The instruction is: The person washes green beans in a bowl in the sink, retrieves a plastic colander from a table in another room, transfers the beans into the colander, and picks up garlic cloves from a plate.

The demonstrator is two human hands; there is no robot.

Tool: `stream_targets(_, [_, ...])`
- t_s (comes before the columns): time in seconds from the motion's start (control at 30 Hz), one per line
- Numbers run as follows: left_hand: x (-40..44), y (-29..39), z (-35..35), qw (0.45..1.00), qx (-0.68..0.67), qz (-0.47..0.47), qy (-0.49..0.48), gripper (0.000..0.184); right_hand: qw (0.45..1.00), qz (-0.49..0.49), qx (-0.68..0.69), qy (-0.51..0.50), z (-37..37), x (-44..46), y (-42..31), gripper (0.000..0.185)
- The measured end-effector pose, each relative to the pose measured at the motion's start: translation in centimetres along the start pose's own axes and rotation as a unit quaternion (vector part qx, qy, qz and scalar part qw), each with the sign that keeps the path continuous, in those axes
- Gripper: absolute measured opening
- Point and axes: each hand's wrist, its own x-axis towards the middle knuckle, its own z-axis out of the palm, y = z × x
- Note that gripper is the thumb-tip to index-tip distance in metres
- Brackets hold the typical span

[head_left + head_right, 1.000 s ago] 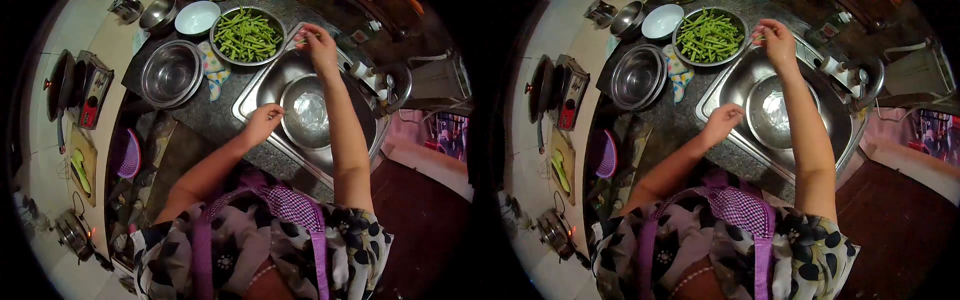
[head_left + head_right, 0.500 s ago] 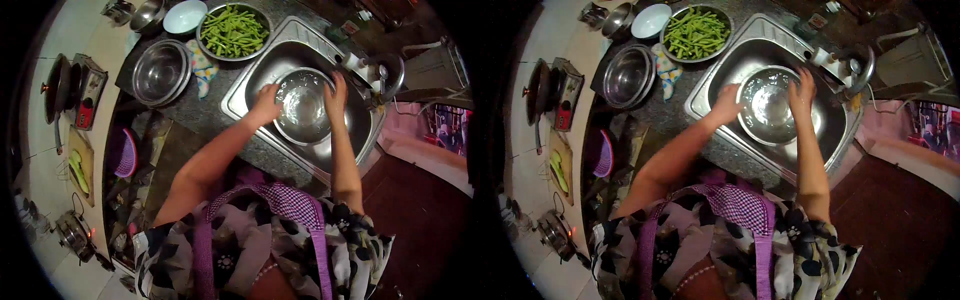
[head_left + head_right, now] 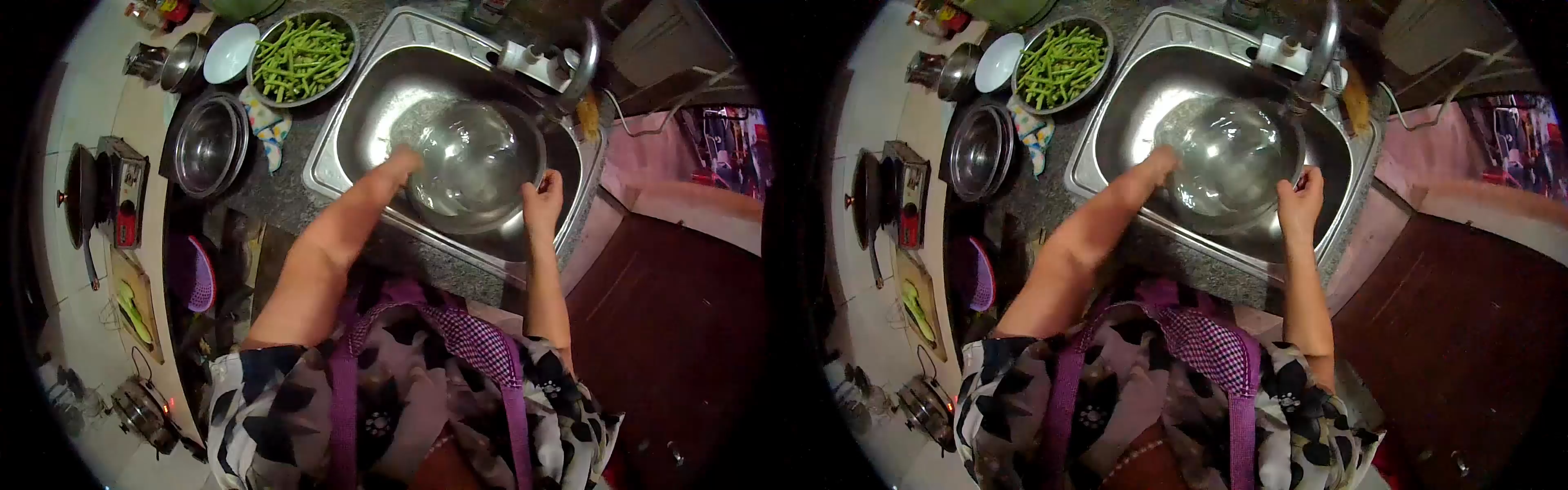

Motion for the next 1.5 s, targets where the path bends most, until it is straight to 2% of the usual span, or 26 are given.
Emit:
stream_targets(0.03, [-0.1,-0.2,0.9,0.999,0.011,-0.001,-0.053,0.031,0.999,0.020,0.029,-0.022,-0.6,-0.1,-1.4,0.018])
stream_targets(0.1, [-2.0,0.6,3.5,0.976,-0.173,-0.033,-0.129,0.031,0.996,-0.066,-0.053,-0.014,-1.6,-0.4,-3.8,0.020])
stream_targets(0.17, [-4.4,3.0,5.8,0.969,-0.176,-0.036,-0.168,0.029,0.981,-0.138,-0.134,-0.033,-2.2,-1.8,-7.9,0.020])
stream_targets(0.23, [-5.9,4.8,7.7,0.963,-0.183,-0.034,-0.197,0.029,0.936,-0.260,-0.236,-0.025,-2.6,-3.0,-11.3,0.018])
stream_targets(0.37, [-5.8,5.7,9.9,0.962,-0.215,0.045,-0.163,0.031,0.827,-0.399,-0.382,-0.103,-3.7,-4.0,-13.5,0.016])
stream_targets(0.5, [-5.6,6.0,7.8,0.962,-0.201,0.150,-0.109,0.033,0.807,-0.474,-0.334,-0.113,-5.9,-4.3,-10.7,0.016])
stream_targets(0.6, [-5.6,5.1,4.6,0.957,-0.157,0.242,-0.034,0.035,0.871,-0.397,-0.250,-0.148,-7.0,-3.6,-9.3,0.016])
stream_targets(0.67, [-5.0,3.4,2.0,0.927,-0.166,0.337,0.021,0.036,0.921,-0.288,-0.200,-0.170,-7.0,-1.8,-7.0,0.016])
stream_targets(0.7, [-7.2,4.2,0.0,0.955,-0.101,0.275,0.038,0.029,0.940,-0.232,-0.175,-0.178,-6.9,-0.7,-5.8,0.016])
stream_targets(0.73, [-7.8,4.3,-1.5,0.947,-0.058,0.309,0.066,0.029,0.939,-0.154,-0.234,-0.201,-6.8,0.2,-4.8,0.013])
stream_targets(0.77, [-6.1,3.0,-2.9,0.943,-0.029,0.318,0.095,0.028,0.929,-0.206,-0.246,-0.183,-6.6,1.1,-3.8,0.013])
stream_targets(0.8, [-6.9,3.1,-4.6,0.945,0.071,0.299,0.112,0.030,0.916,-0.258,-0.256,-0.168,-6.3,2.0,-2.8,0.015])
stream_targets(0.83, [-6.6,3.0,-5.4,0.955,0.069,0.265,0.114,0.031,0.900,-0.310,-0.266,-0.152,-5.8,2.9,-3.0,0.018])
stream_targets(0.9, [-4.8,2.9,-6.7,0.972,0.064,0.194,0.119,0.034,0.948,-0.263,-0.120,-0.132,-4.1,5.3,-5.9,0.023])
stream_targets(0.93, [-0.5,1.9,-7.5,0.980,0.065,0.149,0.116,0.035,0.956,-0.238,-0.073,-0.155,-3.2,6.5,-8.6,0.022])
stream_targets(0.97, [-1.1,2.3,-7.0,0.977,0.078,0.132,0.149,0.035,0.961,-0.212,-0.027,-0.177,-2.3,7.8,-10.3,0.021])
stream_targets(1.03, [-3.8,4.4,-4.9,0.966,0.103,0.097,0.215,0.034,0.954,-0.177,-0.061,-0.233,-1.2,12.5,-10.0,0.028])
stream_targets(1.1, [-6.3,5.5,-3.8,0.966,0.139,0.100,0.194,0.037,0.970,-0.121,-0.145,-0.154,-1.6,17.2,-8.7,0.035])
stream_targets(1.13, [-8.5,6.2,-3.2,0.970,0.132,0.107,0.173,0.037,0.987,-0.082,-0.068,-0.118,-2.0,16.4,-9.7,0.039])
stream_targets(1.17, [-9.6,6.4,-3.1,0.974,0.124,0.114,0.152,0.038,0.985,-0.072,0.060,-0.144,-2.4,17.2,-8.3,0.038])
stream_targets(1.2, [-7.4,5.1,-3.2,0.982,0.064,0.139,0.111,0.037,0.984,-0.101,0.054,-0.140,-2.6,16.6,-8.2,0.038])
stream_targets(1.23, [-5.7,4.2,-3.3,0.981,0.082,0.137,0.108,0.036,0.981,-0.129,0.047,-0.136,-2.8,15.7,-8.2,0.038])
stream_targets(1.33, [-4.8,4.0,-2.8,0.980,0.100,0.130,0.113,0.035,0.952,-0.246,-0.156,-0.091,-3.0,13.3,-7.8,0.036])
stream_targets(1.43, [-7.3,5.8,-2.4,0.982,0.109,0.114,0.109,0.033,0.965,-0.207,-0.109,-0.115,-4.0,14.4,-5.9,0.033])
stream_targets(1.47, [-8.7,6.6,-2.8,0.987,0.125,0.048,0.092,0.029,0.969,-0.190,-0.091,-0.129,-4.0,14.2,-5.1,0.031])
stream_targets(1.5, [-7.5,4.8,-2.8,0.990,0.035,0.105,0.086,0.026,0.958,-0.204,-0.133,-0.148,-4.0,13.2,-6.1,0.029])
